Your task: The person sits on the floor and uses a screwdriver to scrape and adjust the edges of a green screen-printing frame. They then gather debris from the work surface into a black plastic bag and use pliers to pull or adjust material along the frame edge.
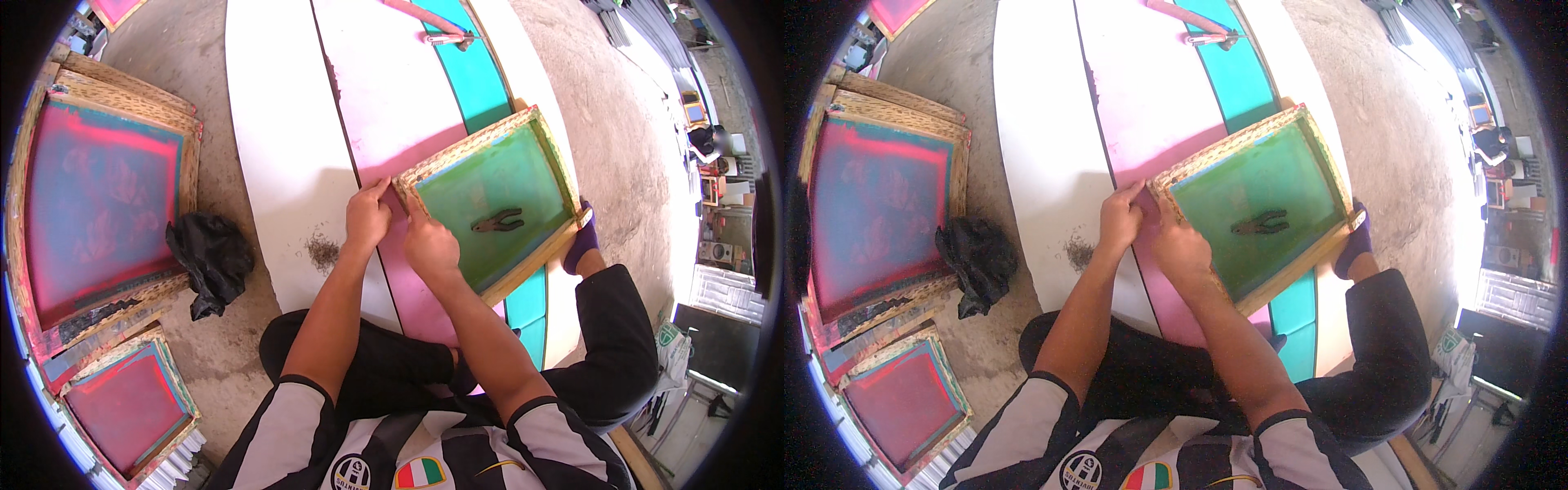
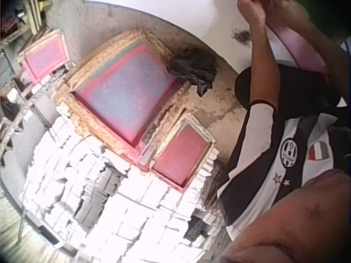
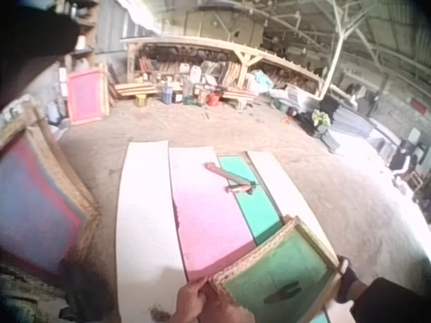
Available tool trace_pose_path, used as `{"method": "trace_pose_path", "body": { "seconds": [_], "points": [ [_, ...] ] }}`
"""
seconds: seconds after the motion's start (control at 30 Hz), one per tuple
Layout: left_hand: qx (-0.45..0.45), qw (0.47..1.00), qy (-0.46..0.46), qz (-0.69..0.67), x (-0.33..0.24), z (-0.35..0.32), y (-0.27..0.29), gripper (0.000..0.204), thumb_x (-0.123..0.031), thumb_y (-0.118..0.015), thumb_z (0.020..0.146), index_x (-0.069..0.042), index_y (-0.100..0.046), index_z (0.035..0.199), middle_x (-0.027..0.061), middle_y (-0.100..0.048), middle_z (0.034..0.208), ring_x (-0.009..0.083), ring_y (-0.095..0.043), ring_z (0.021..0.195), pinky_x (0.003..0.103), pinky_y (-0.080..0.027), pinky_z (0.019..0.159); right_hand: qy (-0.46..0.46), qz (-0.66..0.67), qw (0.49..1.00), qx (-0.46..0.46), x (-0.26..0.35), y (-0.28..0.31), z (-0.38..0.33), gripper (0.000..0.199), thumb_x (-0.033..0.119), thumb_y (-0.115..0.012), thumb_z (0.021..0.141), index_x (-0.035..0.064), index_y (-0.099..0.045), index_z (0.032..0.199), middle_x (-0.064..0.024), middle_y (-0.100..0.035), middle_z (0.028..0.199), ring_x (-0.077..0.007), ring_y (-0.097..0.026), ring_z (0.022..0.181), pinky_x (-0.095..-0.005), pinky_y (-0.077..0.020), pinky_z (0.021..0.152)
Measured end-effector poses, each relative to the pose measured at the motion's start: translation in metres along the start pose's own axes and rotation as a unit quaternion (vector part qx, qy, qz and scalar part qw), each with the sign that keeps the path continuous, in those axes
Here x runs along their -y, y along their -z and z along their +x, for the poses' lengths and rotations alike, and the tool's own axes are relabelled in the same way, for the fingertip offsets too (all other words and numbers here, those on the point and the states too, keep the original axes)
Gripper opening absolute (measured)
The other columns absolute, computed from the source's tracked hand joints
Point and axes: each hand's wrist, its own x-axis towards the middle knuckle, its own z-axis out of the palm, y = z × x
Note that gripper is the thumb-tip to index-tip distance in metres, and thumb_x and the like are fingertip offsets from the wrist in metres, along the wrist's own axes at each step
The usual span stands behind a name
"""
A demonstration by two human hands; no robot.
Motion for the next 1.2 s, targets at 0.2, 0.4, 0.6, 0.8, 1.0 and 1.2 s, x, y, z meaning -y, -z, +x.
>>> {"method": "trace_pose_path", "body": {
  "seconds": [0.2,0.4,0.6,0.8,1.0,1.2],
  "points": [
    [-0.002,1.000,-0.008,0.006,-0.002,0.001,0.001,0.055,0.006,-0.056,0.077,-0.003,-0.071,0.130,0.0220,-0.070,0.128,0.0377,-0.070,0.107,0.042,-0.055,0.095,-0.064,0.415,0.907,0.007,-0.021,-0.012,0.017,0.044,0.017,-0.060,0.101,0.0071,-0.060,0.144,-0.0239,-0.074,0.109,-0.0400,-0.075,0.087,-0.0466,-0.0589,0.080],
    [0.001,1.000,0.007,-0.008,0.001,0.002,-0.001,0.054,0.006,-0.054,0.078,-0.002,-0.071,0.129,0.0209,-0.069,0.130,0.0378,-0.068,0.114,0.042,-0.053,0.100,0.148,-0.004,0.978,-0.147,-0.045,-0.037,0.021,0.044,0.019,-0.058,0.104,0.0123,-0.058,0.148,-0.0131,-0.071,0.083,-0.0251,-0.063,0.052,-0.0397,-0.0524,0.051],
    [0.002,1.000,-0.007,0.020,-0.005,0.002,0.001,0.055,0.007,-0.054,0.079,-0.002,-0.070,0.130,0.0222,-0.069,0.131,0.0367,-0.070,0.111,0.040,-0.055,0.097,-0.112,0.518,0.843,0.085,-0.034,-0.003,0.027,0.044,0.018,-0.061,0.101,0.0120,-0.060,0.144,-0.0295,-0.071,0.103,-0.0453,-0.072,0.076,-0.0525,-0.0582,0.069],
    [0.008,0.998,0.037,-0.054,0.002,0.002,-0.003,0.053,0.006,-0.052,0.079,-0.003,-0.072,0.128,0.0203,-0.069,0.131,0.0374,-0.067,0.119,0.041,-0.052,0.104,0.119,0.096,0.981,-0.116,-0.046,-0.021,0.005,0.036,0.018,-0.061,0.100,0.0108,-0.068,0.135,-0.0254,-0.074,0.100,-0.0455,-0.072,0.082,-0.0525,-0.0584,0.075],
    [0.001,0.997,0.042,-0.067,0.000,0.002,-0.006,0.053,0.007,-0.052,0.079,-0.001,-0.072,0.127,0.0200,-0.070,0.129,0.0372,-0.067,0.118,0.040,-0.052,0.105,0.128,0.060,0.982,-0.122,-0.047,-0.018,0.006,0.039,0.018,-0.063,0.098,0.0136,-0.066,0.137,-0.0255,-0.072,0.083,-0.0468,-0.071,0.079,-0.0564,-0.0568,0.072],
    [0.002,0.999,0.024,-0.038,-0.007,0.001,-0.002,0.053,0.006,-0.054,0.076,0.000,-0.072,0.126,0.0215,-0.070,0.128,0.0385,-0.068,0.115,0.041,-0.053,0.103,0.143,-0.006,0.984,-0.105,-0.048,-0.019,0.009,0.049,0.020,-0.062,0.098,0.0169,-0.055,0.146,-0.0254,-0.071,0.080,-0.0460,-0.072,0.074,-0.0578,-0.0579,0.067]
  ]
}}
